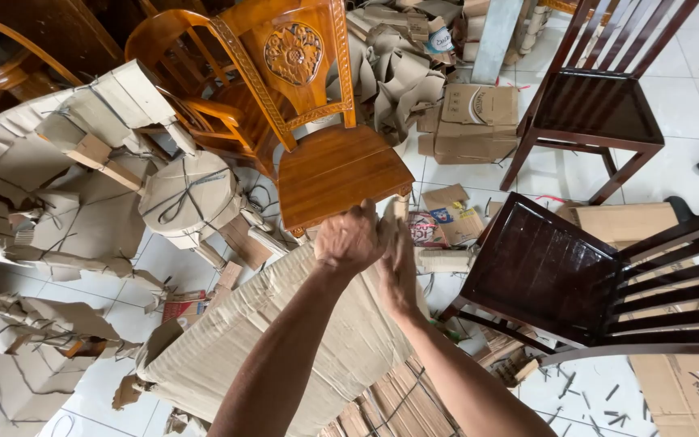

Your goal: Wrapping the back of a wooden chair with cardboard and securing it with plastic straps.

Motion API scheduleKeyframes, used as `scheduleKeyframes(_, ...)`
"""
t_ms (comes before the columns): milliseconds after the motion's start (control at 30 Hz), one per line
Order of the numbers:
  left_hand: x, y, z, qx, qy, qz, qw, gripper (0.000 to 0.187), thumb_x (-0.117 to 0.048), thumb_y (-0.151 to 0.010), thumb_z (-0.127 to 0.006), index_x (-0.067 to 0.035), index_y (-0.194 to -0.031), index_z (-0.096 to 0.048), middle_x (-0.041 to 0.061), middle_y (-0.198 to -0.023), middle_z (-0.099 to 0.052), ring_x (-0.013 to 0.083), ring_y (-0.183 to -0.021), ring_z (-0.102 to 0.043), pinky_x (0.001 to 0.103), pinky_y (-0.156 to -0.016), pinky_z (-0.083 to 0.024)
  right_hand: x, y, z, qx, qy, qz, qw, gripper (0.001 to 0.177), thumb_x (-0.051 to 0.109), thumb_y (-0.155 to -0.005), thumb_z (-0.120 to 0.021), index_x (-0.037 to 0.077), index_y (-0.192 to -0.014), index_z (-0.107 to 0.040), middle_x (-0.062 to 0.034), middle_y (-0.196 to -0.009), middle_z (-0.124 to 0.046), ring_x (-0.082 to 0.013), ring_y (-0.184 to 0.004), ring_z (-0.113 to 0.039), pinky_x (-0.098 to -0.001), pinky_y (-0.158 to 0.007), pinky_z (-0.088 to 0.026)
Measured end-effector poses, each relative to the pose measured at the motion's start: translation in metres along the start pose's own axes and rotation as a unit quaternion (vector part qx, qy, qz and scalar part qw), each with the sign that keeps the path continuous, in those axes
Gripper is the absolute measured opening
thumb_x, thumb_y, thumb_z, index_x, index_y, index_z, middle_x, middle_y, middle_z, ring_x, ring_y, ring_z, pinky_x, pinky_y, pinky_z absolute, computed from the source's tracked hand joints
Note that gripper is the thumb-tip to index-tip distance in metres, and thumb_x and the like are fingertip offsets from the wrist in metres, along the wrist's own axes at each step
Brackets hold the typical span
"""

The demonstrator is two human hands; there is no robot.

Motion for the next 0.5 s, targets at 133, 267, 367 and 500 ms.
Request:
scheduleKeyframes(133, 0.011, 0.005, -0.013, -0.029, -0.011, -0.014, 0.999, 0.037, -0.043, -0.087, -0.055, -0.013, -0.107, -0.050, 0.010, -0.066, -0.062, 0.0367, -0.060, -0.072, 0.052, -0.052, -0.059, -0.074, -0.011, -0.036, -0.017, -0.042, -0.076, 0.996, 0.065, 0.053, -0.105, -0.030, 0.013, -0.155, -0.044, -0.0206, -0.149, -0.054, -0.0396, -0.139, -0.049, -0.0520, -0.118, -0.038)
scheduleKeyframes(267, -0.004, 0.000, 0.010, 0.009, -0.001, -0.021, 1.000, 0.047, -0.046, -0.090, -0.052, -0.018, -0.127, -0.057, 0.012, -0.107, -0.054, 0.0403, -0.071, -0.073, 0.055, -0.057, -0.062, -0.158, -0.030, -0.043, -0.191, -0.155, -0.040, 0.968, 0.042, 0.030, -0.106, -0.045, 0.001, -0.094, -0.073, -0.0145, -0.083, -0.074, -0.0210, -0.084, -0.067, -0.0419, -0.086, -0.051)
scheduleKeyframes(367, 0.003, 0.003, -0.013, 0.046, -0.002, 0.001, 0.999, 0.050, -0.054, -0.093, -0.052, -0.010, -0.113, -0.065, 0.014, -0.108, -0.056, 0.0422, -0.077, -0.073, 0.055, -0.059, -0.062, -0.189, -0.030, -0.054, -0.219, -0.166, -0.057, 0.960, 0.043, 0.030, -0.107, -0.043, 0.000, -0.089, -0.067, -0.0156, -0.083, -0.071, -0.0215, -0.082, -0.064, -0.0418, -0.085, -0.049)
scheduleKeyframes(500, 0.009, 0.000, -0.027, 0.038, -0.010, 0.054, 0.998, 0.056, -0.061, -0.082, -0.061, -0.005, -0.086, -0.065, 0.011, -0.071, -0.065, 0.0346, -0.083, -0.071, 0.050, -0.058, -0.060, -0.150, -0.024, -0.054, -0.245, -0.306, -0.070, 0.917, 0.047, 0.027, -0.110, -0.044, 0.009, -0.069, -0.057, -0.0009, -0.068, -0.059, -0.0128, -0.066, -0.054, -0.0306, -0.070, -0.046)
Point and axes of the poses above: each hand's wrist, its own y-axis away from the middle knuckle, its own z-axis out of the back of the hand, x = y × z, the point moved 6 cm from there along -y, towards the middle knuckle
